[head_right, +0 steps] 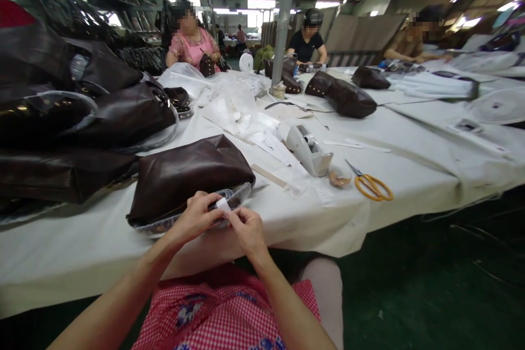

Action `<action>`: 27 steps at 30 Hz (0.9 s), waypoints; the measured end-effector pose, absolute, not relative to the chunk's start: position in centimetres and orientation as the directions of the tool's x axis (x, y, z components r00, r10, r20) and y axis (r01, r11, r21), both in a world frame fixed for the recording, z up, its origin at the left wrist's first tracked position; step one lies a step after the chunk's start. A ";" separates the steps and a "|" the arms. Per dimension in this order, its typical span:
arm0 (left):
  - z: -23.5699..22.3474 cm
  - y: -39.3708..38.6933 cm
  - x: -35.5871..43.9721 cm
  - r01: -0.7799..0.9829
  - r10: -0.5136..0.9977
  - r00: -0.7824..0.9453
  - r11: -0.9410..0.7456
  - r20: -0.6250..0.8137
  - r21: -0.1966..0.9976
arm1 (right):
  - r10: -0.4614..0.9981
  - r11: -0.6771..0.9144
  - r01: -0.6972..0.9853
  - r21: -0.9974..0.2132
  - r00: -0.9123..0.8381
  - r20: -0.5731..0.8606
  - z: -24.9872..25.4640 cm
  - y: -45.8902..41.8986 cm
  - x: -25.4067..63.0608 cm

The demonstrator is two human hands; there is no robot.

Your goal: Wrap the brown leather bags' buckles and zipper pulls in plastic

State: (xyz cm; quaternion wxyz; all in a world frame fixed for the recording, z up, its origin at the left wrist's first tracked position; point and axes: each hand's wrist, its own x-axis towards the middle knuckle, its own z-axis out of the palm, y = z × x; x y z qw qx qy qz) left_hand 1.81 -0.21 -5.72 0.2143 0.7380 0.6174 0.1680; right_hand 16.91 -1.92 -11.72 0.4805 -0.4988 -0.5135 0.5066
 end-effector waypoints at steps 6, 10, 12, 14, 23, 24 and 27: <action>-5.6 -0.3 1.5 0.824 0.975 0.216 -0.151 -0.055 0.546 | 0.998 -0.045 0.074 -0.996 0.039 -0.042 -12.1 -2.0 16.0; -5.7 -0.2 1.4 0.818 0.965 0.250 -0.165 -0.082 0.551 | 0.997 -0.070 0.077 -0.995 0.027 -0.068 -11.6 -1.9 16.2; -5.7 0.0 1.4 0.822 0.973 0.219 -0.143 -0.075 0.552 | 0.993 -0.109 0.052 -0.993 -0.045 -0.111 -11.1 -2.1 16.5; -5.7 0.2 1.5 0.815 0.981 0.175 -0.095 -0.085 0.572 | 0.973 -0.192 -0.005 -0.981 -0.134 -0.189 -10.4 -2.5 17.0; -5.4 0.7 1.1 0.683 0.977 0.174 -0.030 -0.123 0.730 | 0.946 -0.319 -0.017 -0.948 -0.065 -0.317 -9.8 -3.2 18.2; -5.5 0.7 1.0 0.657 0.976 0.179 -0.023 -0.126 0.754 | 0.949 -0.313 0.000 -0.950 -0.049 -0.312 -10.2 -3.1 18.1; -5.8 0.6 1.0 0.584 0.971 0.178 0.027 -0.160 0.811 | 0.968 -0.253 0.059 -0.966 0.005 -0.253 -11.3 -2.7 17.5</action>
